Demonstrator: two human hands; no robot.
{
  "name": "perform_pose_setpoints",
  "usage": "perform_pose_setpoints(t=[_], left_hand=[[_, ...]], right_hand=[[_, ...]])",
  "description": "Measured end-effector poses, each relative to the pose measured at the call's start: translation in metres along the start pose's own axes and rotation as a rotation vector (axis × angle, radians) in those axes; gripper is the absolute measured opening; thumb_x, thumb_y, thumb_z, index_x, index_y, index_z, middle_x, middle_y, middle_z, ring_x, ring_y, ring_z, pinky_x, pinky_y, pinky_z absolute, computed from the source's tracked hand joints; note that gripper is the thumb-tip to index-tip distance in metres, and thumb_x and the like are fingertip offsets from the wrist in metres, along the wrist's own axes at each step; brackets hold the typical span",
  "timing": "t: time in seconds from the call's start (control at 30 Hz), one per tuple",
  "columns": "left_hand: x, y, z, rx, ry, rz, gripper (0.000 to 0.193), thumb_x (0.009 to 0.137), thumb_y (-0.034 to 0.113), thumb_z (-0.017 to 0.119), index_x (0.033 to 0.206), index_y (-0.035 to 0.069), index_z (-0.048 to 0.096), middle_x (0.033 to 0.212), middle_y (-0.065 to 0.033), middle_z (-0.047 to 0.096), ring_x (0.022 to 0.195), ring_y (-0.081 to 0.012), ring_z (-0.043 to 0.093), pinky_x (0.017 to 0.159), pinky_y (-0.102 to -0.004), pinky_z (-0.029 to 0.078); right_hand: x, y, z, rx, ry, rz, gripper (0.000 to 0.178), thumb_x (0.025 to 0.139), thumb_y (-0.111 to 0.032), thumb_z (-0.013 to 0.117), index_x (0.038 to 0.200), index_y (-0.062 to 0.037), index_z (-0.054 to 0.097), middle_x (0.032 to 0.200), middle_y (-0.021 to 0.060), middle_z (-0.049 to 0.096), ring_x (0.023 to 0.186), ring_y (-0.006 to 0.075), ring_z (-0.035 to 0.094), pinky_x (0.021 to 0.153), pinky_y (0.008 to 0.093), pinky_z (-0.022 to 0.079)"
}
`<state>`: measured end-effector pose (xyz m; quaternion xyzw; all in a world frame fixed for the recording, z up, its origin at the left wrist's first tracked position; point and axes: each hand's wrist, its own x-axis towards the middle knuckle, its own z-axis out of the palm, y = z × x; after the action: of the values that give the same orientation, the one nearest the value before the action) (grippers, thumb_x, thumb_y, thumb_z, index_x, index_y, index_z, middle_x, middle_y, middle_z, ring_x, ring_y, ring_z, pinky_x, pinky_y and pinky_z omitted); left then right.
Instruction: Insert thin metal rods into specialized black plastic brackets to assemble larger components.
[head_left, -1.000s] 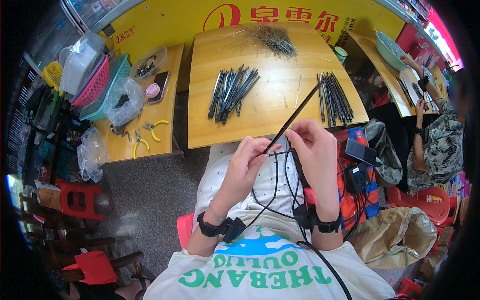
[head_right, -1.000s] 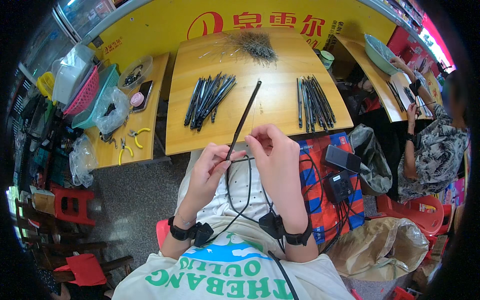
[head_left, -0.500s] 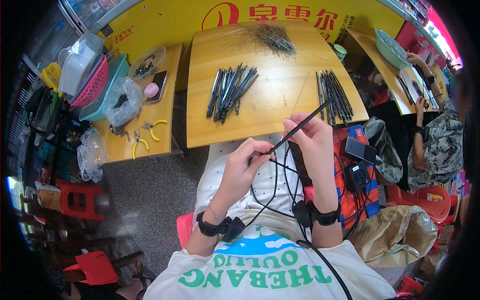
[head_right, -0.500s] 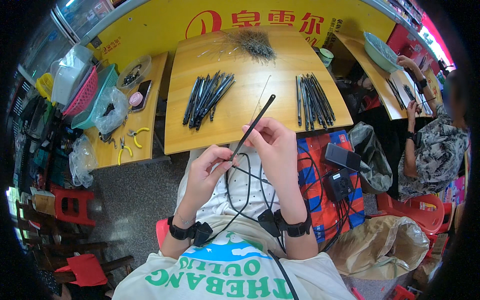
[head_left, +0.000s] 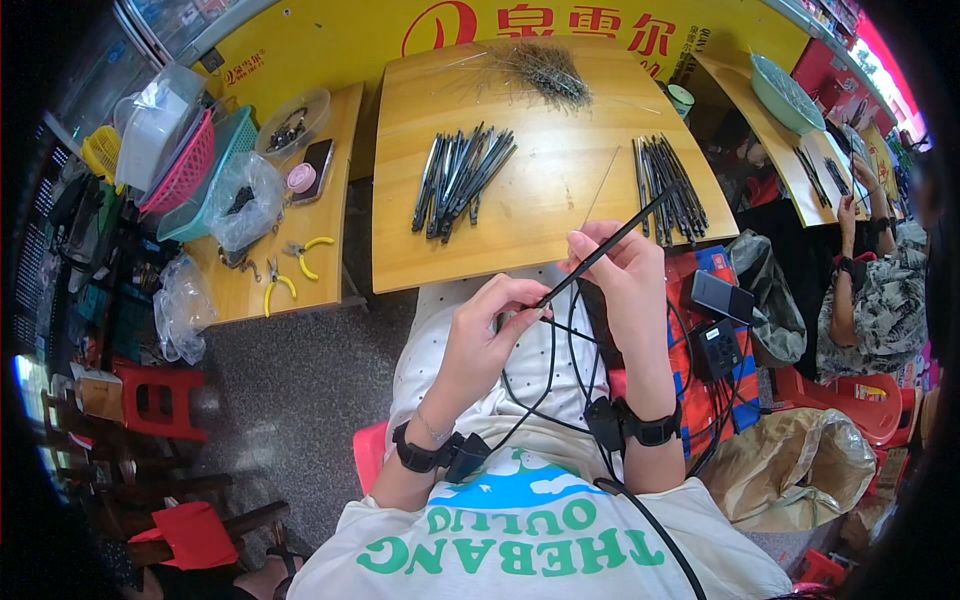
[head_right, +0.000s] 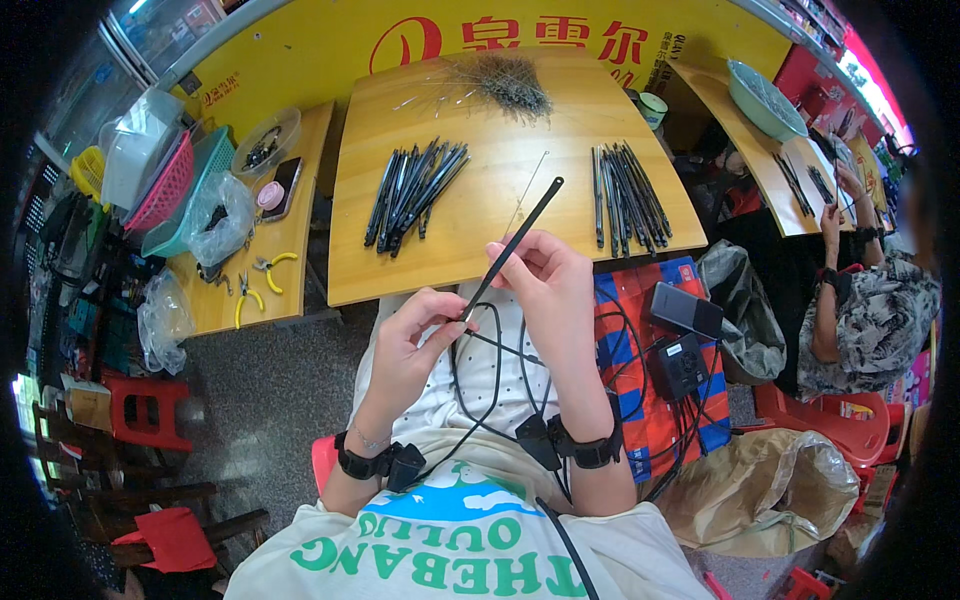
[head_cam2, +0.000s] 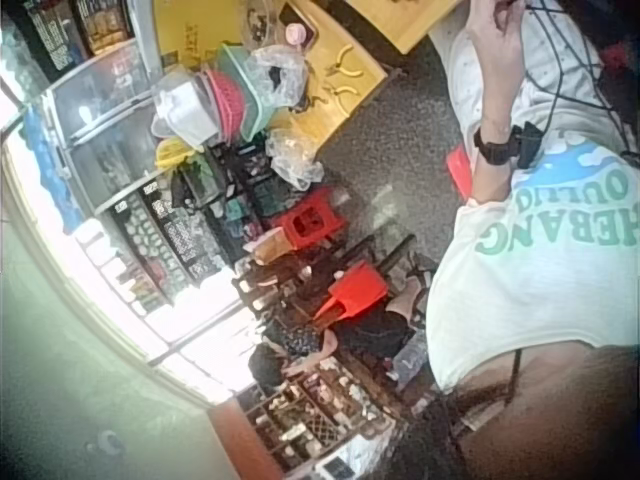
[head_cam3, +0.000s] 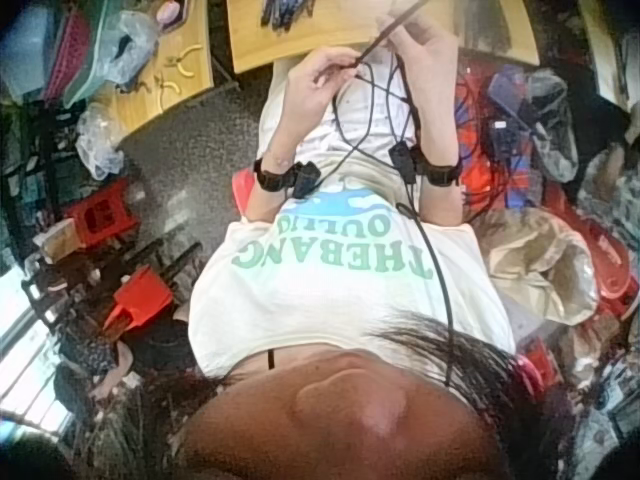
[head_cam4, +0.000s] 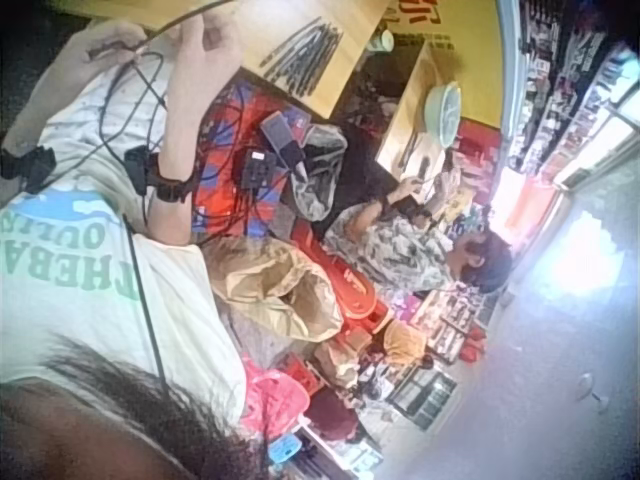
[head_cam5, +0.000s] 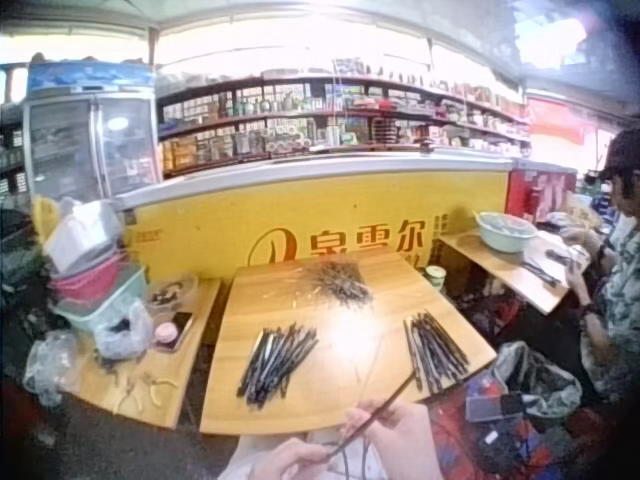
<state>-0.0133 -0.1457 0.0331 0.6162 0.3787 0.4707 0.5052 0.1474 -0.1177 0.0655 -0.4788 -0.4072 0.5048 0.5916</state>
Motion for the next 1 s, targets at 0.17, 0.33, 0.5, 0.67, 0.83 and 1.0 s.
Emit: perform_pose_setpoints(t=[0.17,0.33,0.5,0.67,0.83,1.0], left_hand=[[0.0,-0.001,0.0,-0.002,0.002,0.012,0.017,0.084,-0.007,0.056,0.101,-0.003,0.057,0.093,-0.007,0.057,0.088,-0.017,0.063,0.081,-0.0277,0.048],[0.0,-0.002,0.0,-0.005,0.019,0.015,0.017,0.084,-0.006,0.056,0.101,-0.003,0.056,0.093,-0.0074,0.058,0.088,-0.0172,0.063,0.081,-0.0278,0.048],[0.0,0.0,0.001,-0.011,0.023,0.003,0.017,0.084,-0.006,0.056,0.101,-0.003,0.056,0.093,-0.0076,0.058,0.088,-0.0173,0.063,0.082,-0.0277,0.048],[0.0,-0.002,0.0,-0.002,0.018,0.017,0.017,0.084,-0.006,0.057,0.101,-0.003,0.056,0.094,-0.0082,0.059,0.09,-0.0172,0.063,0.081,-0.0271,0.048],[0.001,-0.006,0.002,-0.017,0.126,-0.034,0.018,0.087,-0.002,0.058,0.104,-0.004,0.056,0.099,-0.0088,0.06,0.09,-0.0167,0.064,0.078,-0.0261,0.049],[0.003,-0.01,0.001,-0.07,0.285,-0.066,0.022,0.09,0.003,0.057,0.109,-0.006,0.054,0.103,-0.0107,0.06,0.095,-0.0198,0.064,0.076,-0.0246,0.051]], right_hand=[[0.0,0.001,-0.001,-0.002,-0.028,0.008,0.012,0.084,-0.007,0.066,0.086,0.0043,0.06,0.075,0.0039,0.062,0.064,0.0085,0.058,0.059,0.0199,0.046],[0.0,0.001,0.001,0.002,-0.022,-0.006,0.011,0.084,-0.005,0.064,0.087,0.0049,0.06,0.073,0.0045,0.062,0.065,0.009,0.059,0.06,0.0202,0.047],[0.0,-0.001,0.0,0.006,-0.02,-0.012,0.01,0.085,-0.004,0.063,0.088,0.0056,0.06,0.074,0.0054,0.062,0.065,0.0093,0.059,0.062,0.0206,0.047],[0.001,0.001,-0.002,0.025,0.009,-0.039,0.011,0.085,-0.003,0.062,0.087,0.0067,0.059,0.074,0.0063,0.061,0.064,0.0092,0.058,0.06,0.0214,0.048],[-0.006,-0.005,0.005,-0.043,0.059,-0.137,0.011,0.084,-0.005,0.065,0.087,0.0048,0.059,0.071,0.0038,0.059,0.061,0.0074,0.056,0.052,0.0214,0.048],[-0.01,0.004,0.016,-0.186,0.126,-0.285,0.01,0.079,-0.005,0.07,0.085,0.0019,0.064,0.08,0.0019,0.054,0.063,0.0055,0.048,0.053,0.0182,0.041]])
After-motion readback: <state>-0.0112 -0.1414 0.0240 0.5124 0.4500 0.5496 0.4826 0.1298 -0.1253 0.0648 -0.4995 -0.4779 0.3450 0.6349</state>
